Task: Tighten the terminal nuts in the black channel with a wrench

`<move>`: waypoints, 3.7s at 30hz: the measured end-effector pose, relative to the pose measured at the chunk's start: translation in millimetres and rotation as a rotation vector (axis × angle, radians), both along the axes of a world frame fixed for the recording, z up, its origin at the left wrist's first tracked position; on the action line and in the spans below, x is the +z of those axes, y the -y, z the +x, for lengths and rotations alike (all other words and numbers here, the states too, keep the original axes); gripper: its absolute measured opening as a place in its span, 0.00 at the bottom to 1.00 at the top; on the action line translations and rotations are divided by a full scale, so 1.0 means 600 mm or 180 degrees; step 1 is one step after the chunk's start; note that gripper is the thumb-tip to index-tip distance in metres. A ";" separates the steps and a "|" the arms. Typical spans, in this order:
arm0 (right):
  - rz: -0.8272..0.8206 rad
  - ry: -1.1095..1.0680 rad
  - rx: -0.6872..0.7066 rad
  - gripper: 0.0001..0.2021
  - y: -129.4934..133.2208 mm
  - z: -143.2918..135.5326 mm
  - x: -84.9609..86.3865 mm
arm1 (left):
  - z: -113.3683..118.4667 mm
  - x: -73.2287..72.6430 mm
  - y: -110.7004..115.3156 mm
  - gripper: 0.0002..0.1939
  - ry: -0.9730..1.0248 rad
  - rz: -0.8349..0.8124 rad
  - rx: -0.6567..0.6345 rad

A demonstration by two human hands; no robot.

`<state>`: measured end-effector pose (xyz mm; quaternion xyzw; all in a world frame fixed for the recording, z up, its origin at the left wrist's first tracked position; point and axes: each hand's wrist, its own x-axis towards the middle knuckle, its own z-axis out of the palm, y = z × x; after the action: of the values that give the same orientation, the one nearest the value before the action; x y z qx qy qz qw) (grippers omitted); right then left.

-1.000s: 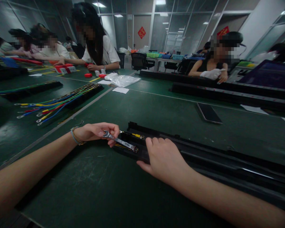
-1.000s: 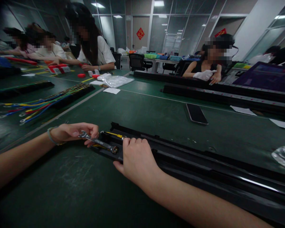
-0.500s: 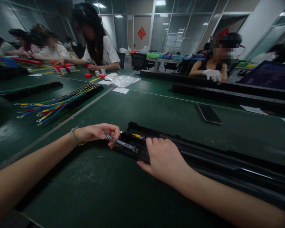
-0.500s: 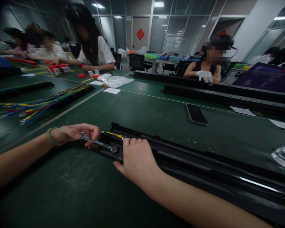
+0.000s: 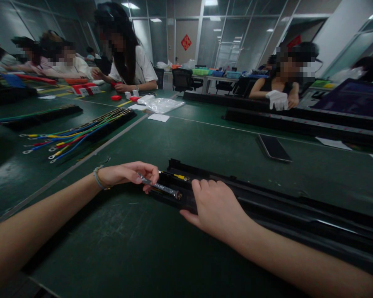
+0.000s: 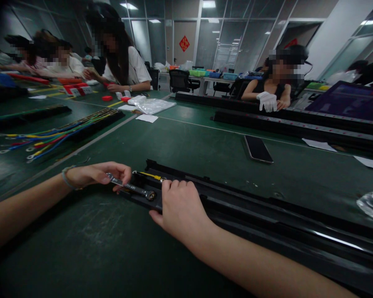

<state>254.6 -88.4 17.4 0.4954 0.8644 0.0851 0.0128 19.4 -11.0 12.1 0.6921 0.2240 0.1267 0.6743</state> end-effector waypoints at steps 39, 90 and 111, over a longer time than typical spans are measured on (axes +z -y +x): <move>0.0015 -0.0040 0.0000 0.23 0.000 0.000 -0.001 | 0.008 0.012 0.017 0.04 -0.0543 0.0526 -0.0006; 0.0035 -0.0069 0.0010 0.23 -0.001 0.000 -0.002 | 0.003 0.007 0.011 0.06 -0.0478 0.0315 0.0024; 0.0016 -0.0045 0.0001 0.24 -0.001 -0.001 -0.002 | -0.004 -0.008 0.001 0.10 -0.0442 0.0507 0.0152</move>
<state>254.1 -87.6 16.2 0.4959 0.8643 0.0838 0.0054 16.8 -11.5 7.6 0.7451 0.2759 0.1119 0.5968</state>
